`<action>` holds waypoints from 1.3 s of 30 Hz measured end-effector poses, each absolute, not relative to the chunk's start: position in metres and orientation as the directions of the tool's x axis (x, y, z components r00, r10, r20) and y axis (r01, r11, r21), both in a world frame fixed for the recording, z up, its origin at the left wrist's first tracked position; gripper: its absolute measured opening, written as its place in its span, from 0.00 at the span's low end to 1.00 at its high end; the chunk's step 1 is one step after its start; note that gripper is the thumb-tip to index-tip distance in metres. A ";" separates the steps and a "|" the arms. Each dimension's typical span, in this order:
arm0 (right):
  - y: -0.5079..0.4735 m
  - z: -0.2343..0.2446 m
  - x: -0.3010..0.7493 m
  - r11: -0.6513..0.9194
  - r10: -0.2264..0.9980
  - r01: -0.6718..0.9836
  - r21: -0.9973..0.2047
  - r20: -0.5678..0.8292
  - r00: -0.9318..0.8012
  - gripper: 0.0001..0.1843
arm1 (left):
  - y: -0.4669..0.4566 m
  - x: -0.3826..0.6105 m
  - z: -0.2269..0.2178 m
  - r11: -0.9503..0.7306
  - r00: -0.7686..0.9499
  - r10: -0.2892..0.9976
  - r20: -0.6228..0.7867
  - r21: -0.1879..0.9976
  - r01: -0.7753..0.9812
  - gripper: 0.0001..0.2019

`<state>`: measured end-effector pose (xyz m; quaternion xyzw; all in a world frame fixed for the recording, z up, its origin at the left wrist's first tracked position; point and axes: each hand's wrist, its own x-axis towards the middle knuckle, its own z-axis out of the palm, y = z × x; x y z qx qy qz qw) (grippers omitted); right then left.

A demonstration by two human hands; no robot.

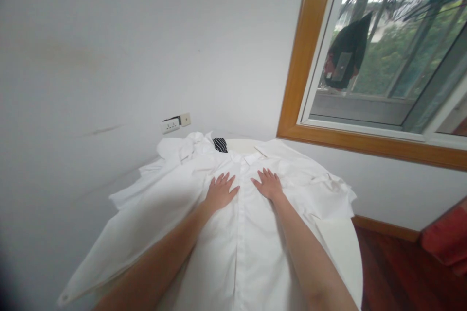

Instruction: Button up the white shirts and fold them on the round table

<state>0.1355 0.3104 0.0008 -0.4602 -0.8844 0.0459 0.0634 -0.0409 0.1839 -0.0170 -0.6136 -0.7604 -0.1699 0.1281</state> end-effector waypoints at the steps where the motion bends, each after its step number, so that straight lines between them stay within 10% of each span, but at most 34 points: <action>1: 0.312 0.000 0.138 0.558 0.830 0.818 -0.137 0.077 -0.553 0.38 | 0.183 -0.042 -0.016 0.200 -0.224 0.888 0.402 0.099 0.975 0.26; 12: 0.303 0.002 0.141 0.463 0.886 0.885 -0.038 0.032 -0.462 0.35 | 0.215 -0.051 0.016 0.281 -0.230 0.881 0.413 -0.066 0.957 0.17; 39: 0.208 0.001 0.187 0.525 0.850 0.848 -0.075 0.105 -0.517 0.36 | 0.136 -0.024 -0.007 0.218 -0.235 0.936 0.263 0.092 0.972 0.28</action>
